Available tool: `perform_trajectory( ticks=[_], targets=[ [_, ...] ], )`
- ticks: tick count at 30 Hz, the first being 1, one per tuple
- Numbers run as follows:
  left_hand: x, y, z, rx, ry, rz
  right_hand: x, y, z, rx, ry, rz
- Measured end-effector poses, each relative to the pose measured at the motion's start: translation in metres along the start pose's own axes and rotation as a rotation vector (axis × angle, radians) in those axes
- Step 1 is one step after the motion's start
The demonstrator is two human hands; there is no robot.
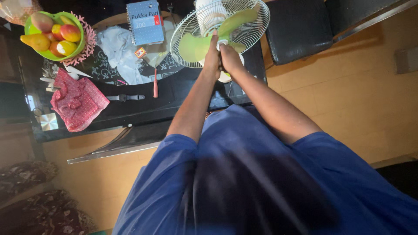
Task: The person sits at a glass table and uses a screwdriver to unscrew the front grille of a small table fan. They remove the grille ring, handle the fan blade and base, then reattach the grille and tighten it back onto the fan.
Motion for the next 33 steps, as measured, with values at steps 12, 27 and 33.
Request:
perform_trajectory(
  ticks=[12, 27, 33],
  targets=[
    [-0.006, 0.007, -0.004, 0.108, -0.034, 0.019, 0.012, -0.007, 0.021, -0.093, -0.344, -0.210],
    [0.011, 0.001, 0.000, 0.066, -0.123, 0.145, -0.015, 0.003, 0.001, 0.006, 0.135, 0.490],
    [0.004, 0.005, 0.007, 0.127, 0.011, 0.005, -0.020, 0.016, 0.008, 0.051, 0.178, 0.701]
  ],
)
Point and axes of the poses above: each hand's wrist, its own z-axis away from the middle knuckle, its own y-axis out of the back of the hand, x = y × z, the point moved 10 cm from there along -z, towards the middle knuckle, and after that the axes turned 12 degrees about x, right-handed, at the moved point
